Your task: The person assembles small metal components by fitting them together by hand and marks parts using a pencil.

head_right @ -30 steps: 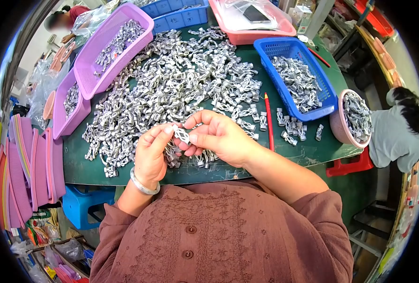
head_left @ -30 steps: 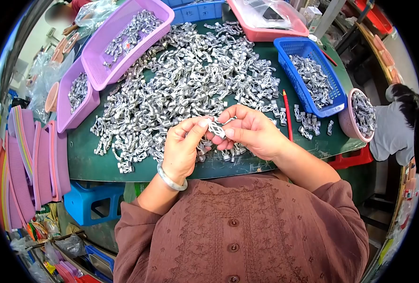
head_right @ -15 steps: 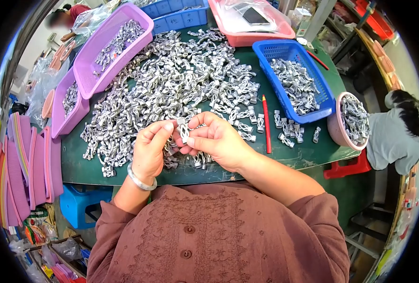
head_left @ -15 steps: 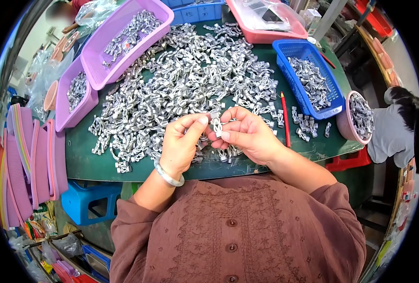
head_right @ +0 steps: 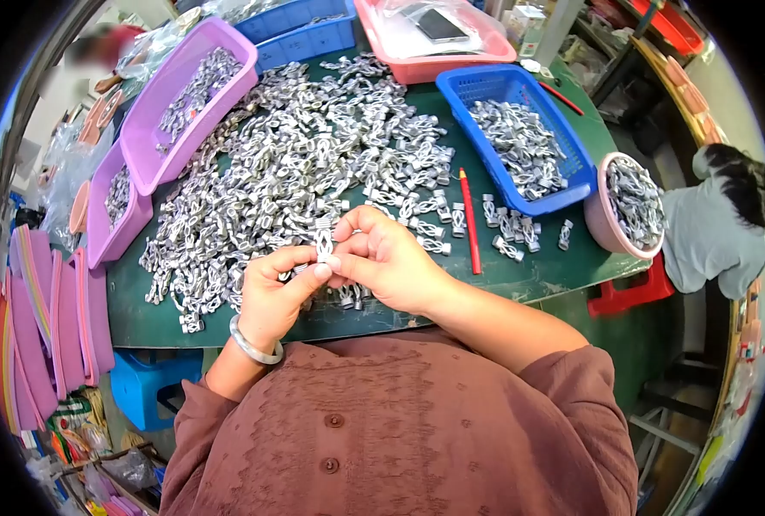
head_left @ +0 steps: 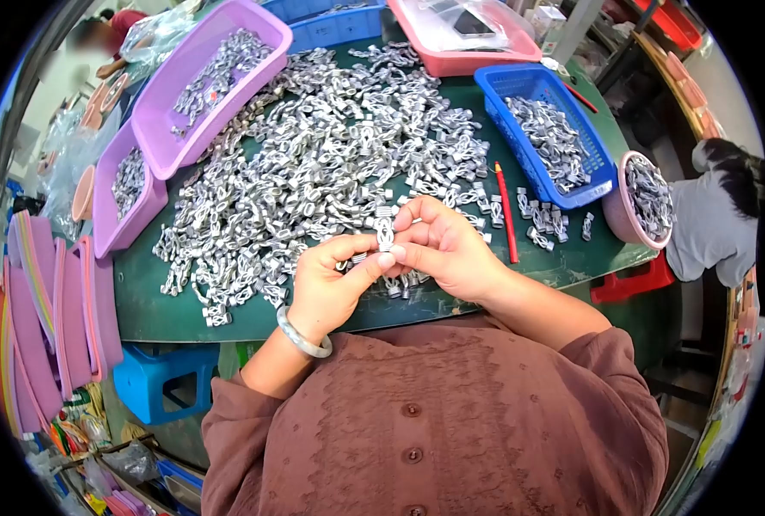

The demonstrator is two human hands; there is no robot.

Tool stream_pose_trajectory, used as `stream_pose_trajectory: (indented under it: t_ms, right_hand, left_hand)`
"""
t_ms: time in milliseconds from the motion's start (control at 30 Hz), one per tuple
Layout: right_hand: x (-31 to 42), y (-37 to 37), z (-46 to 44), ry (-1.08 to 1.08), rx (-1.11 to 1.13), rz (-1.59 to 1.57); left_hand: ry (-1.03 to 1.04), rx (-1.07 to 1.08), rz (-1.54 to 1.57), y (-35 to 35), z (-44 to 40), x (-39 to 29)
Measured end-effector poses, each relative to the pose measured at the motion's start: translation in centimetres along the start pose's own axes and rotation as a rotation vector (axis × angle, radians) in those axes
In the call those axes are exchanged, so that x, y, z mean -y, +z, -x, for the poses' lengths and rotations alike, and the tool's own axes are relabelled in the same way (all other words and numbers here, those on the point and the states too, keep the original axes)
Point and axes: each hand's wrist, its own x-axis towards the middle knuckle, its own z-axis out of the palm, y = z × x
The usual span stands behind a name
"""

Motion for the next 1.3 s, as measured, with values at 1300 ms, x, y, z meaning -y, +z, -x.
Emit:
stream_pose_trajectory:
  t_ms: [1300]
  right_hand:
    - [4.6,-6.2,6.5,-0.661,-0.169,0.857]
  left_hand:
    - [-0.416,0.102,-0.123,1.7,-0.3,0.2]
